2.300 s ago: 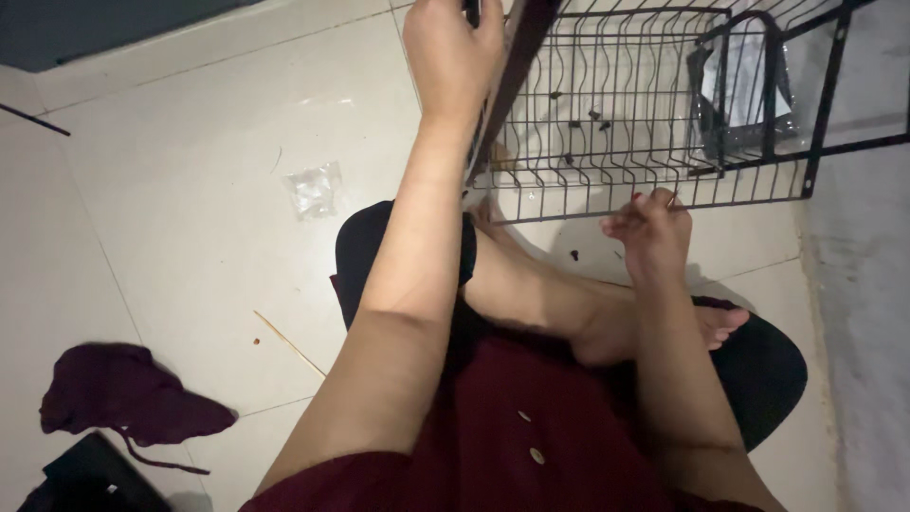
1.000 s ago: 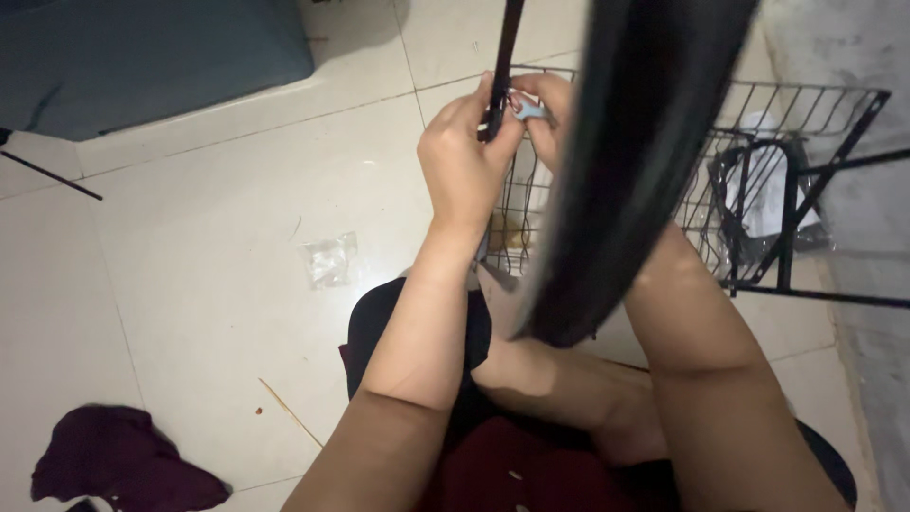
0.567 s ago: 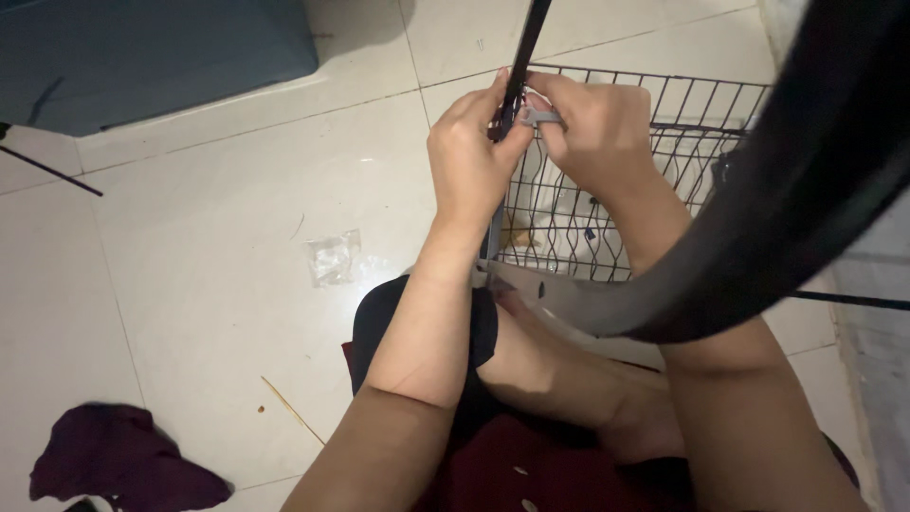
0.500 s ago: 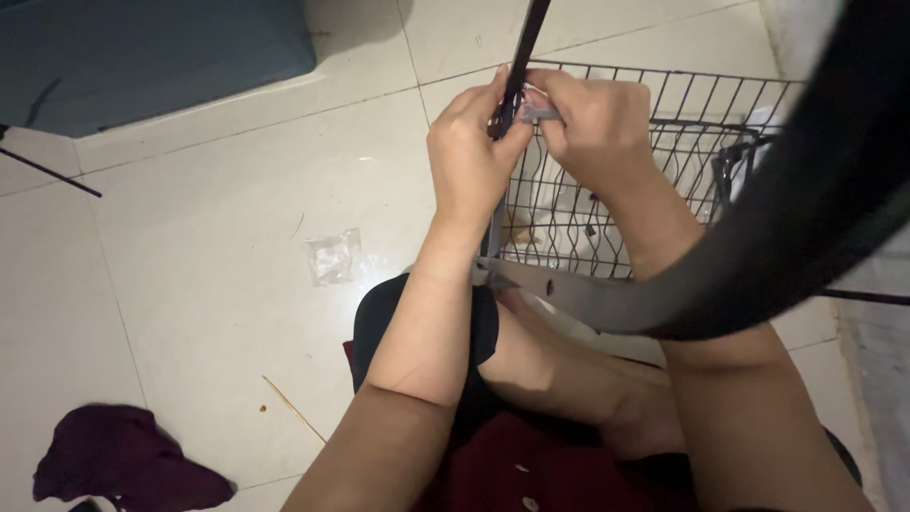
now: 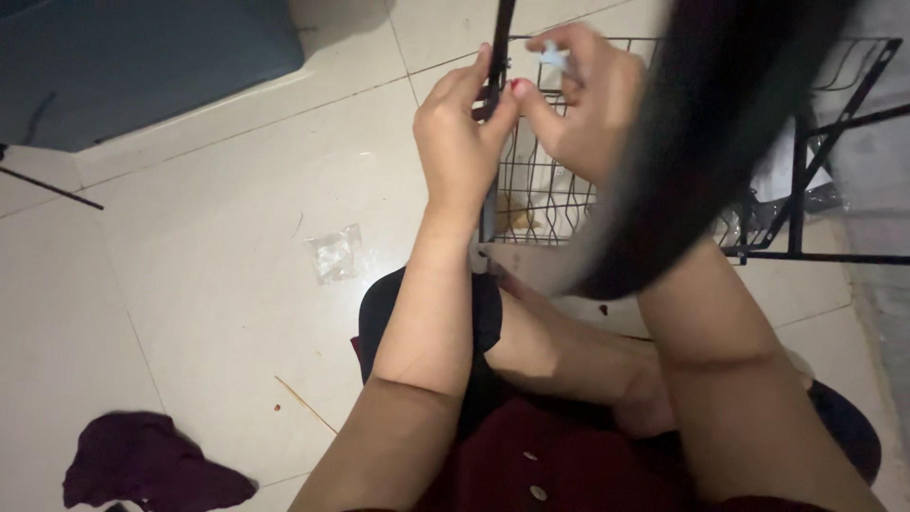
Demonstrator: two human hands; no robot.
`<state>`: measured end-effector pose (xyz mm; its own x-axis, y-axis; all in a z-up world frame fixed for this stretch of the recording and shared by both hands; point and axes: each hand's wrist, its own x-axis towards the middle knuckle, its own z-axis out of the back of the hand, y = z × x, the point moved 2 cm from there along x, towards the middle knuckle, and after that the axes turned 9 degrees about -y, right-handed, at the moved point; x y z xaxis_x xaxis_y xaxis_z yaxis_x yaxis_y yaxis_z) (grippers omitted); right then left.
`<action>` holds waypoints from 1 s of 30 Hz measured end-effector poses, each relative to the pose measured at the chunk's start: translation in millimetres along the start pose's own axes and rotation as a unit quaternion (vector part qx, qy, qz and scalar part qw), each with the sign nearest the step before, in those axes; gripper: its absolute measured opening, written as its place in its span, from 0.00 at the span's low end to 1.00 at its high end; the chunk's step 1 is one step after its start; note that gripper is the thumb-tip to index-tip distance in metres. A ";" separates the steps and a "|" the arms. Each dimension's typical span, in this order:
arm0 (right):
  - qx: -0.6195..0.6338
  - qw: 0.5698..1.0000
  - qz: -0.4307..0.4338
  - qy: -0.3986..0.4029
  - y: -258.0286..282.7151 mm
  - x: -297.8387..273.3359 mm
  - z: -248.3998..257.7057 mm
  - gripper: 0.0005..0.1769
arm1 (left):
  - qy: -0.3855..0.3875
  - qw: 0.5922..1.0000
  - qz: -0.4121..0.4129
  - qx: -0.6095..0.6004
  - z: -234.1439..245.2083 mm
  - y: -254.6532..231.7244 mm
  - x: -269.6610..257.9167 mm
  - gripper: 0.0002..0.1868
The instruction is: The person assembles a black wire dish rack by hand, inserting vertical support bars into the grid frame and securing them with plastic clips. The person works on the floor, manipulating the rack and components to complete the assembly.
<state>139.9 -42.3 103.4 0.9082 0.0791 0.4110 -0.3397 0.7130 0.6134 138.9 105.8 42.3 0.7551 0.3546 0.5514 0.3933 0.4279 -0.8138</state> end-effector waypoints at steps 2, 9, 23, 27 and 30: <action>-0.012 0.999 0.031 -0.035 2.5 -7.9 3.3 0.10 | -0.005 1.000 -0.001 -0.008 1.2 -0.5 0.8 0.20; 0.048 0.980 0.139 -0.137 -16.2 -36.8 -15.8 0.06 | -0.002 0.999 0.027 -0.047 2.1 -3.0 0.5 0.20; 0.054 0.968 0.219 -0.110 -15.0 -20.3 -17.4 0.06 | -0.002 0.999 0.027 -0.036 2.1 2.6 1.0 0.20; 0.008 0.952 0.286 -0.106 -13.8 -10.8 -20.2 0.06 | -0.004 0.999 0.022 -0.030 1.6 2.8 1.6 0.20; -0.028 0.951 0.290 -0.101 -12.8 -7.0 -21.3 0.05 | -0.007 0.999 0.020 -0.031 1.2 2.1 1.0 0.20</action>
<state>143.1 -37.1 78.3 0.5042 0.3400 0.7938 -0.7509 0.6267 0.2085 139.8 108.0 41.4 0.7640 0.3824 0.5196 0.3943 0.3606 -0.8452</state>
